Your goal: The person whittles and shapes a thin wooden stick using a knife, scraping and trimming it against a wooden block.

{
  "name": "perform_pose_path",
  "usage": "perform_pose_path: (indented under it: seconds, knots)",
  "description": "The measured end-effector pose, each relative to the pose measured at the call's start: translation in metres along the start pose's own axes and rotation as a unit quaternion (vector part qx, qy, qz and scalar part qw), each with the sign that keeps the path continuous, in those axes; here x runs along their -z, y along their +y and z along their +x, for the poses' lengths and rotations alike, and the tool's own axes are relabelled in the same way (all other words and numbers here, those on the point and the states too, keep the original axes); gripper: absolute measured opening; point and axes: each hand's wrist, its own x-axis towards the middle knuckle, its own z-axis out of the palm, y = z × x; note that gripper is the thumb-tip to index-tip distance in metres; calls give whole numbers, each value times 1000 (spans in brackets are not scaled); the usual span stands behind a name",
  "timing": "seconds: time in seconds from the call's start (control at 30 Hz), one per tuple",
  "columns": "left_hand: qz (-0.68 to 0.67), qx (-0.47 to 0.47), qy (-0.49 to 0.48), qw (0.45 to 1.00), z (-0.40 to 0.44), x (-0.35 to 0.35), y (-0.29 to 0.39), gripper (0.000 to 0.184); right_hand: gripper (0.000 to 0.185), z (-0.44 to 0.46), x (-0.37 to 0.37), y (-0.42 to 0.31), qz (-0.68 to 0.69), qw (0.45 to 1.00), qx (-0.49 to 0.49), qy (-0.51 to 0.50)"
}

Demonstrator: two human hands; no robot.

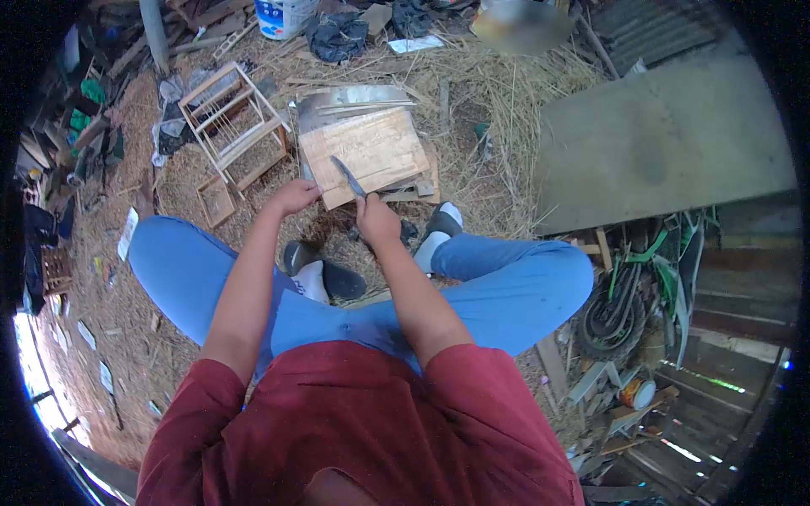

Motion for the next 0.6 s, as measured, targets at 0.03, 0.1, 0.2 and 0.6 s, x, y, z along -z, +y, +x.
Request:
perform_pose_path:
  seconds: [0.03,0.1,0.2,0.6]
  knots:
    - [-9,2,1,1000,1,-3,-1,38,44,1,3,3,-8,1000,2,-4]
    - [-10,-30,21,999,1,-4,-5,39,47,5,8,6,-4,1000,-18,24]
    - [29,-34,33,998,-2,-1,-1,37,48,13,-3,20,42,995,-57,72]
    - [-33,-41,4,999,6,-5,-10,38,47,10,7,27,-7,999,-2,49]
